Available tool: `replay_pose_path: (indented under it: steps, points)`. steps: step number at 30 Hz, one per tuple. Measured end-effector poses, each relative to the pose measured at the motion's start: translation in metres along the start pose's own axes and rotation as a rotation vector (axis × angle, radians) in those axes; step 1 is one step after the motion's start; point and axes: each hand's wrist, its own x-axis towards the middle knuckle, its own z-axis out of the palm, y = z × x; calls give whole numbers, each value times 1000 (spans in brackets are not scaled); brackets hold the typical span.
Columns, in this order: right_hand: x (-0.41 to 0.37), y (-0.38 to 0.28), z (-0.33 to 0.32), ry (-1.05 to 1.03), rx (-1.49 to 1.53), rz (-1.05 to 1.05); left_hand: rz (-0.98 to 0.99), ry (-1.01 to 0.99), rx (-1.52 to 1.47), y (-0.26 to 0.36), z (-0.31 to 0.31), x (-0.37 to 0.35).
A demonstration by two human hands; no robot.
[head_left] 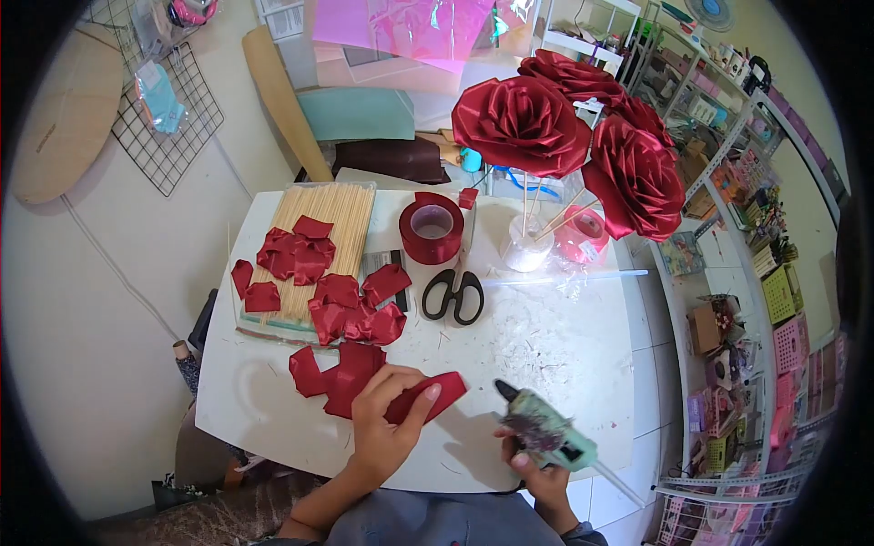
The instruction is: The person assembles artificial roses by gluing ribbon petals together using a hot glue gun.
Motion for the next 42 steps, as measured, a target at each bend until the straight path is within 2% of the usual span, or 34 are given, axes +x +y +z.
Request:
replay_pose_path:
  steps: [1,3,5,6,8,9,11,12,14,15,17,20,23,27,29,42]
  points:
    - [-1,-3,0,-31,-29,62,-60,63,-84,5,3,-1]
    - [0,-2,-1,-62,-132,54,-122,128,-168,6,4,-3]
    - [2,-6,-1,-107,-252,74,11,222,-71,4,3,-4]
    - [3,-9,1,-105,-253,76,10,220,-73,5,0,-3]
    - [5,-14,4,-107,-356,78,267,128,156,6,-8,2]
    - [7,-18,8,-104,-356,79,267,125,154,5,-6,0]
    - [9,-22,14,-51,-365,81,74,208,-42,2,2,-4]
    - [9,-21,13,-49,-365,83,73,205,-43,6,5,-4]
    - [9,-17,12,-84,-477,23,-38,341,-279,17,8,-4]
    - [9,-17,13,-83,-477,26,-40,339,-279,13,5,-4]
    - [10,-17,14,-72,-431,39,219,184,42,3,-2,-3]
    - [12,-16,15,-102,-481,-1,307,122,159,9,-6,1]
    - [11,-15,15,-82,-491,-14,242,129,153,10,-5,-1]
    - [12,-13,15,-82,-492,-62,261,125,153,8,-6,-3]
    - [11,-14,16,-81,-452,1,274,132,164,8,-5,-3]
    - [12,-19,16,-92,-430,22,261,132,140,8,-5,-4]
